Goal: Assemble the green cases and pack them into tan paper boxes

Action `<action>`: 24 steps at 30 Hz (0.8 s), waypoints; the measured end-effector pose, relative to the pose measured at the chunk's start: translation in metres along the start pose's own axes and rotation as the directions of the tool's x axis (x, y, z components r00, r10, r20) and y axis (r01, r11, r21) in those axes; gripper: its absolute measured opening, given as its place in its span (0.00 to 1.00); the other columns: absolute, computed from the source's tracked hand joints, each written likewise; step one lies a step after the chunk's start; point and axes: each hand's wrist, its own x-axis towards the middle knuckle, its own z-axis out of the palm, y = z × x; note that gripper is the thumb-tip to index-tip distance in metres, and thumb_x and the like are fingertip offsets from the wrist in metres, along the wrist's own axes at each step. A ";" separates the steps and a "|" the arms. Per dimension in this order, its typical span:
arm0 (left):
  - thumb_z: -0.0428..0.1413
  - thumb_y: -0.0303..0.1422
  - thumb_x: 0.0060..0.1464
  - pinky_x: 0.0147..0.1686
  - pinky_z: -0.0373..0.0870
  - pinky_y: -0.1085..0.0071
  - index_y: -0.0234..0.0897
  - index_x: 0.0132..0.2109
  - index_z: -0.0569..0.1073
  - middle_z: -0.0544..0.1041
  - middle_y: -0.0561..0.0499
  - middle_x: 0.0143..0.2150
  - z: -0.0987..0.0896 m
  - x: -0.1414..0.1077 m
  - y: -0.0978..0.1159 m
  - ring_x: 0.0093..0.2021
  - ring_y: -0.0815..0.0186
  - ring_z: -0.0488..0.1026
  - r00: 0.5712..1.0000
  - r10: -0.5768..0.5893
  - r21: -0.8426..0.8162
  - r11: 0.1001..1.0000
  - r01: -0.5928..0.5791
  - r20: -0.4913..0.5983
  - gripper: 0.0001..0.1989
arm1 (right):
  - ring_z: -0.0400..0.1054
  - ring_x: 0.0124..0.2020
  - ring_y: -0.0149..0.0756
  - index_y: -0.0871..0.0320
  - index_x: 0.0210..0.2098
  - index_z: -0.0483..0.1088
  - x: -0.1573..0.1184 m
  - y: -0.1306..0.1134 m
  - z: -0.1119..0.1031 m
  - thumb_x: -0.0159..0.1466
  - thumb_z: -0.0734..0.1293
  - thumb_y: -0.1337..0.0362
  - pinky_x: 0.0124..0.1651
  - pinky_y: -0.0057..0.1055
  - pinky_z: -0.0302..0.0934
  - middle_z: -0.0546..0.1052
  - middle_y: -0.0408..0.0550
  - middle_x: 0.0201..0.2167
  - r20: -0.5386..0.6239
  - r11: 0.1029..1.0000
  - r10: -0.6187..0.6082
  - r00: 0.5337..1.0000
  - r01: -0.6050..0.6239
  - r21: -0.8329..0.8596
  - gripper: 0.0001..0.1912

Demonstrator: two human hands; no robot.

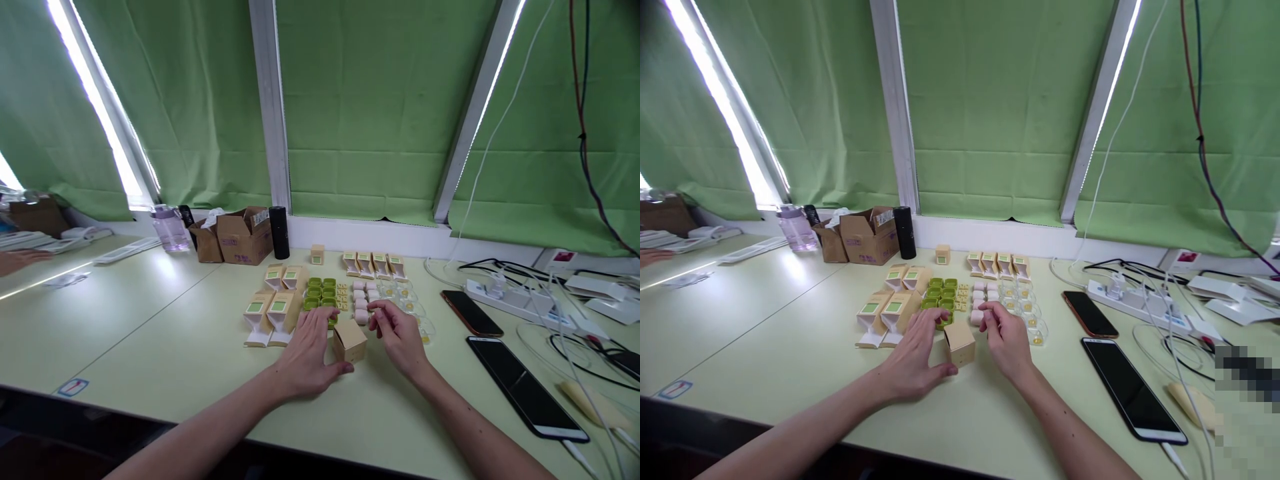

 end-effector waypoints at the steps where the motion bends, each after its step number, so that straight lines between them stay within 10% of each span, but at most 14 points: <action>1: 0.69 0.46 0.49 0.61 0.64 0.42 0.39 0.64 0.60 0.70 0.38 0.58 0.003 0.000 0.002 0.60 0.43 0.68 0.999 -0.042 0.021 0.999 0.042 0.003 0.41 | 0.69 0.26 0.36 0.53 0.47 0.75 0.000 0.000 0.000 0.74 0.58 0.48 0.31 0.31 0.64 0.78 0.44 0.27 -0.013 1.000 -0.001 1.000 0.001 -0.005 0.20; 14: 0.65 0.39 0.55 0.51 0.68 0.49 0.39 0.50 0.67 0.74 0.44 0.48 0.007 0.000 0.008 0.48 0.51 0.71 0.979 -0.194 -0.018 0.980 0.196 0.058 0.21 | 0.71 0.28 0.36 0.54 0.46 0.75 -0.004 -0.009 0.002 0.73 0.61 0.51 0.33 0.31 0.64 0.79 0.44 0.30 -0.088 0.998 -0.045 0.995 0.041 -0.048 0.16; 24: 0.63 0.36 0.60 0.52 0.72 0.51 0.40 0.57 0.64 0.73 0.41 0.54 0.002 0.001 -0.002 0.53 0.52 0.71 0.985 -0.107 -0.199 0.977 0.078 -0.138 0.22 | 0.71 0.27 0.35 0.54 0.47 0.75 -0.006 -0.009 0.003 0.73 0.62 0.53 0.32 0.31 0.65 0.80 0.44 0.31 -0.110 0.991 -0.105 0.988 0.096 -0.092 0.14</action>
